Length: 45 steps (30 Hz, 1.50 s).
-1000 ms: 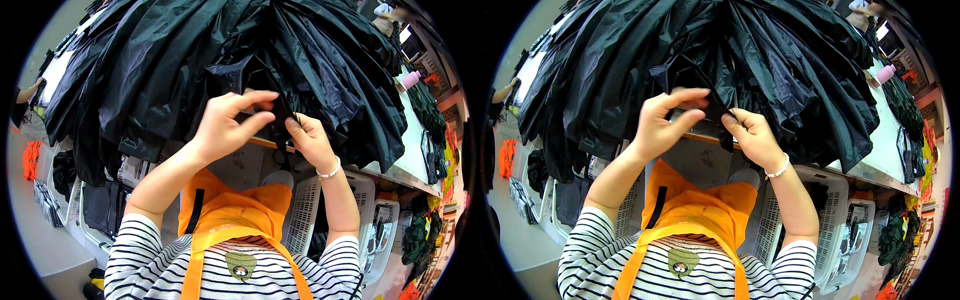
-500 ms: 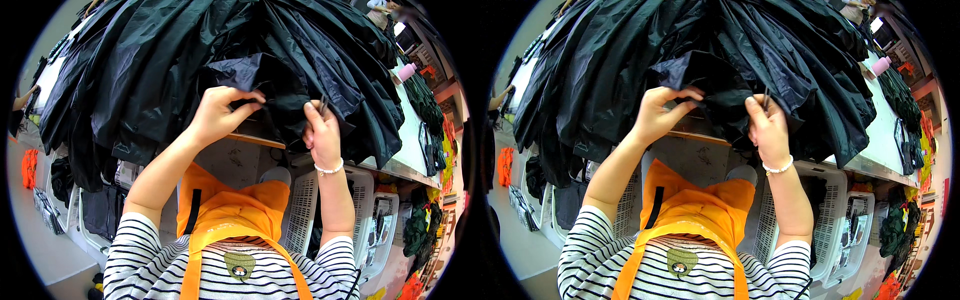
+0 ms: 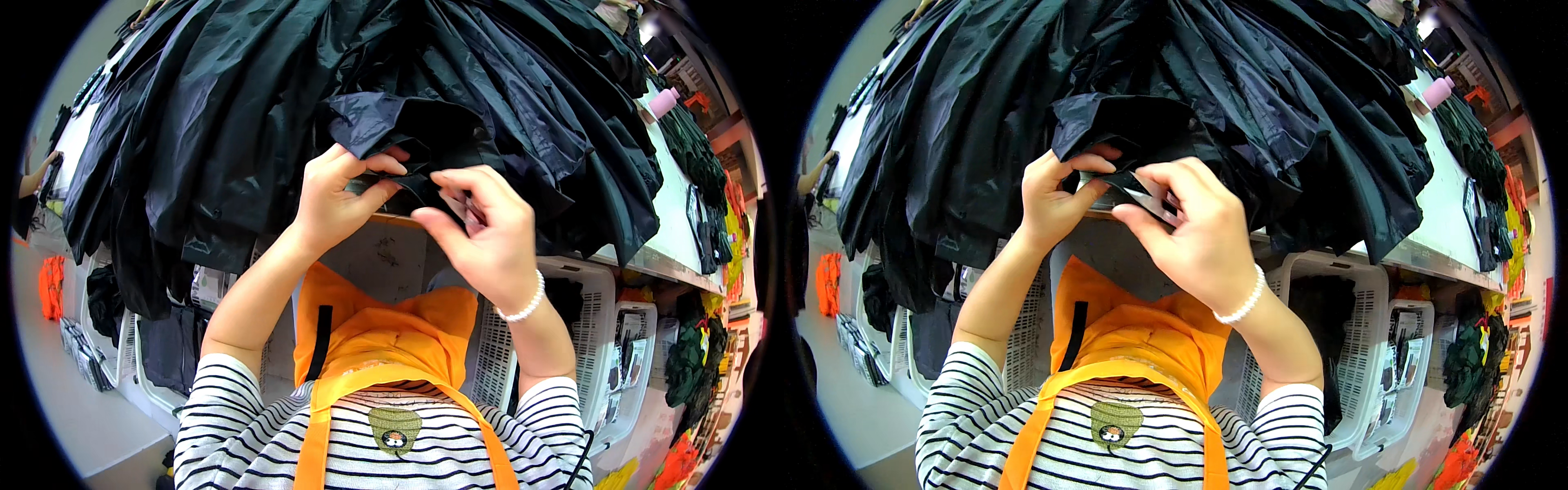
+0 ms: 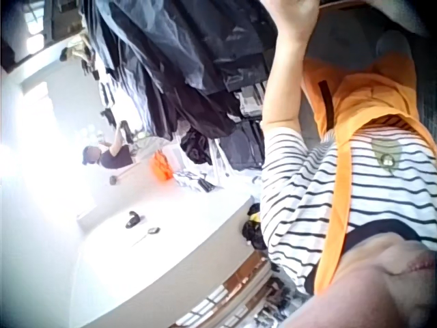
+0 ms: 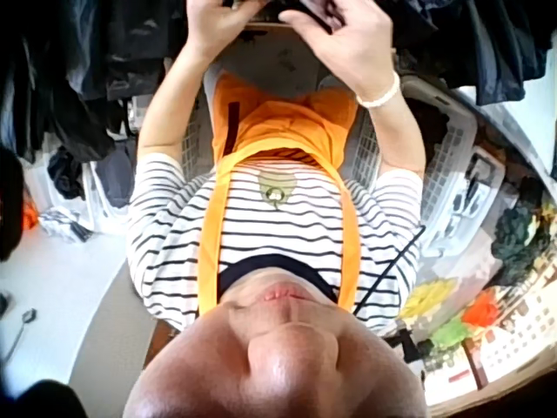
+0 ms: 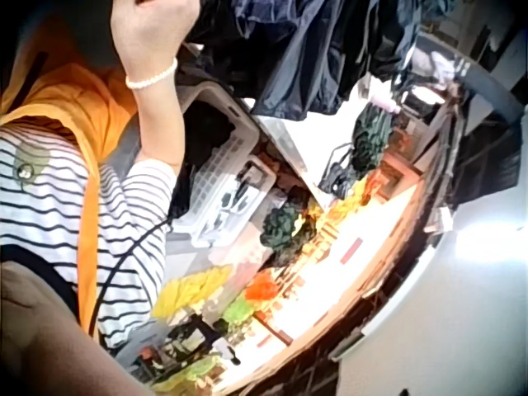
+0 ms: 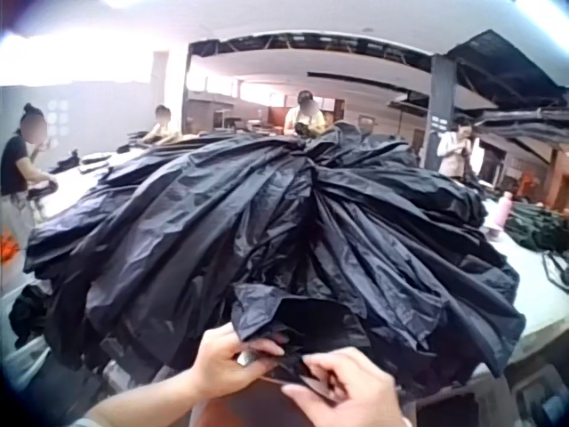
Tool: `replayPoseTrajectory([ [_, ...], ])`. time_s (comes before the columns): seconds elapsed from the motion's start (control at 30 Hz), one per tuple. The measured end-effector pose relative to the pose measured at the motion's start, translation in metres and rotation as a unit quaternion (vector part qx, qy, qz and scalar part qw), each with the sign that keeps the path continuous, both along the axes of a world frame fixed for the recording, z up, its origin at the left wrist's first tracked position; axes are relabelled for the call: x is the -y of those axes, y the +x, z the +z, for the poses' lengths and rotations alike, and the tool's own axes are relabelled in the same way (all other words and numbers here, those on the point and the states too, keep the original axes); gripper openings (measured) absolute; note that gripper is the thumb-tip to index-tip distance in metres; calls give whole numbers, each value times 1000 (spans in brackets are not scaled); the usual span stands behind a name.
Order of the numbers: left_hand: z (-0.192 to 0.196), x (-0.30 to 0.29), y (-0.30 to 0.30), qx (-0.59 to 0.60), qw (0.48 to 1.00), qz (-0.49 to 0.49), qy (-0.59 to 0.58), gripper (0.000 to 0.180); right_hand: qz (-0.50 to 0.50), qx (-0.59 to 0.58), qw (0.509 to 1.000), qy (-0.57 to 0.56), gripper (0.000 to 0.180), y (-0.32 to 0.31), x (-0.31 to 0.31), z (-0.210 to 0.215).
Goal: The person repeatedly picks up black fabric pieces from a pile, uses a small tool to trim edges or remove threads, and places the pieces back on the pile. The task continues throughout the clip with consistent hand movements and tool use.
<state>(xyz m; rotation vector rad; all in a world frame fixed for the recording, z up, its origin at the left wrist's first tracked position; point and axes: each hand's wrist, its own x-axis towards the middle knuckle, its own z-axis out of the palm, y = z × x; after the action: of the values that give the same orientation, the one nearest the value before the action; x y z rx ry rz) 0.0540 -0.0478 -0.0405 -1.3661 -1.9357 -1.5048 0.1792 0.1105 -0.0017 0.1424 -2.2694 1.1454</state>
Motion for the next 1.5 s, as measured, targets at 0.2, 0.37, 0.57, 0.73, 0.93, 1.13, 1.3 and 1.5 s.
replayPoseTrajectory([
  [0.2,0,4,4,-55,998,11,33,29,-2,18,1000,1,11,-6,-6,-19],
  [0.37,-6,14,8,-157,987,24,36,30,14,135,980,-147,7,4,-15,-24],
  [0.57,-26,29,16,-215,975,48,19,33,56,186,974,-113,7,14,-9,-29],
  [0.73,-34,36,60,90,985,132,60,22,87,154,984,-33,10,29,10,-33],
  [0.93,-49,30,90,610,780,-127,52,32,85,67,993,38,23,36,31,-59],
  [1.13,-51,20,91,644,756,-76,89,30,105,114,987,-45,28,42,29,-56],
  [1.3,-48,19,90,728,677,-69,85,27,83,48,990,-100,32,34,16,-48],
  [1.5,-43,25,96,770,618,-126,100,20,6,84,996,16,22,26,7,-49],
])
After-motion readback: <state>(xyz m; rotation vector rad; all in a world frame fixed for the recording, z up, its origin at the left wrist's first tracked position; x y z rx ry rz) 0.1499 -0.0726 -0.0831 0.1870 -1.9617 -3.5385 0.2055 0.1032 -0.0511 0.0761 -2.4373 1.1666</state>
